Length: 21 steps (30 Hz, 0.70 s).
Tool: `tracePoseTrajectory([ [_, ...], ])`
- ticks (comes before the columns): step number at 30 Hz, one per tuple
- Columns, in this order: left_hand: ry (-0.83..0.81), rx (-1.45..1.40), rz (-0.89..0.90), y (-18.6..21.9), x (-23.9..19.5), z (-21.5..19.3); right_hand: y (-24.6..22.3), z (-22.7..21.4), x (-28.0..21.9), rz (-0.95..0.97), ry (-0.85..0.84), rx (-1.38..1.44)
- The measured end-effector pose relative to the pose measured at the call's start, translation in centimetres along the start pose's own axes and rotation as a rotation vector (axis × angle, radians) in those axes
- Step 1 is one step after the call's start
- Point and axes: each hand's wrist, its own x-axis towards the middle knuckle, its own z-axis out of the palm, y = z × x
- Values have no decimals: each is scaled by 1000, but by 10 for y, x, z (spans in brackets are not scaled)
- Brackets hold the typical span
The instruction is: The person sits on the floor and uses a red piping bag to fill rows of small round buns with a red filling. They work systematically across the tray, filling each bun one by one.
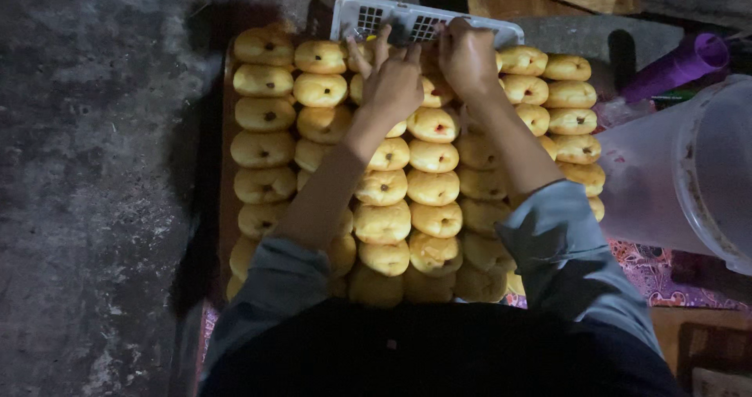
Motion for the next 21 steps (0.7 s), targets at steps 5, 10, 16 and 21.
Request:
tracePoseTrajectory([
  [5,104,-13,30,-4,0,8,-3,-14,-5,-93,73,55],
  [10,111,-19,46,-6,-1,12,-4,-24,-5,42,9,15],
  [16,126,-12,36,-6,-1,13,6,-21,-6,-15,76,42],
  [21,117,-24,30,-2,-3,8,27,-19,-11,18,89,24],
])
